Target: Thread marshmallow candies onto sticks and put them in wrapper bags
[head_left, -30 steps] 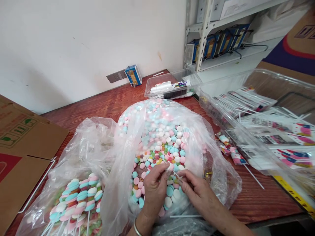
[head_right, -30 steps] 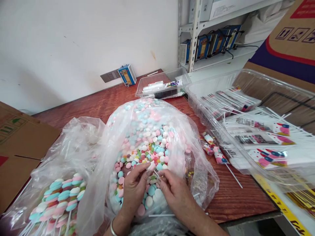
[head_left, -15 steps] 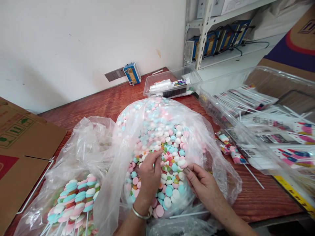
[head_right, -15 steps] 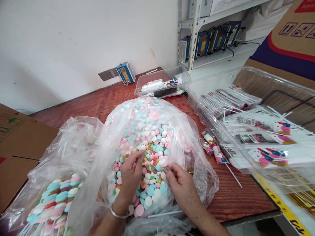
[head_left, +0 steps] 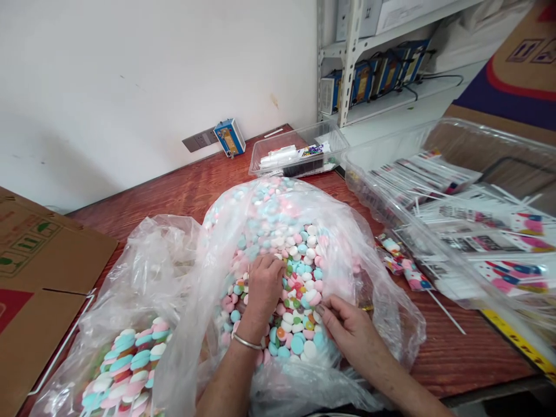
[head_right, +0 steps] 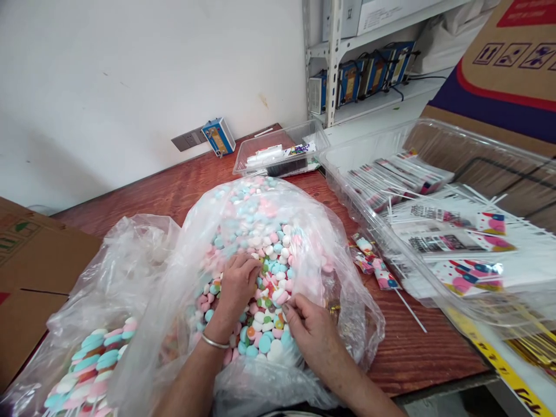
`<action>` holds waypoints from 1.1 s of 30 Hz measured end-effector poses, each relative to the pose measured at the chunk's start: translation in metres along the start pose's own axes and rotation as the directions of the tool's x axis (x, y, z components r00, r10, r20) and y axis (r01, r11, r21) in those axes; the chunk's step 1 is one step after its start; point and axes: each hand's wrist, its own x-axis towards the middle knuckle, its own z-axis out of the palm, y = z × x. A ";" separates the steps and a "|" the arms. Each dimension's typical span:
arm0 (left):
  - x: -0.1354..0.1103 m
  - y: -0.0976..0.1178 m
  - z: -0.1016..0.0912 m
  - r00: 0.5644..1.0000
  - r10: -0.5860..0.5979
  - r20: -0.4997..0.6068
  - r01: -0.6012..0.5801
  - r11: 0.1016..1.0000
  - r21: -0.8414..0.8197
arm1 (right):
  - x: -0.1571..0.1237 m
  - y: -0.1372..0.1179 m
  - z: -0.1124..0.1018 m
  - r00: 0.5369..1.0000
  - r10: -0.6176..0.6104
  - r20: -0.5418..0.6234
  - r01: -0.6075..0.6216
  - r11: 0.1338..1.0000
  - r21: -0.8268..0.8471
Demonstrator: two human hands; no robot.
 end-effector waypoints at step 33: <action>-0.018 0.026 0.004 0.709 -0.554 0.435 0.544 0.038 -0.838 | 0.009 -0.002 0.003 0.998 -0.055 0.033 0.058 0.995 -0.077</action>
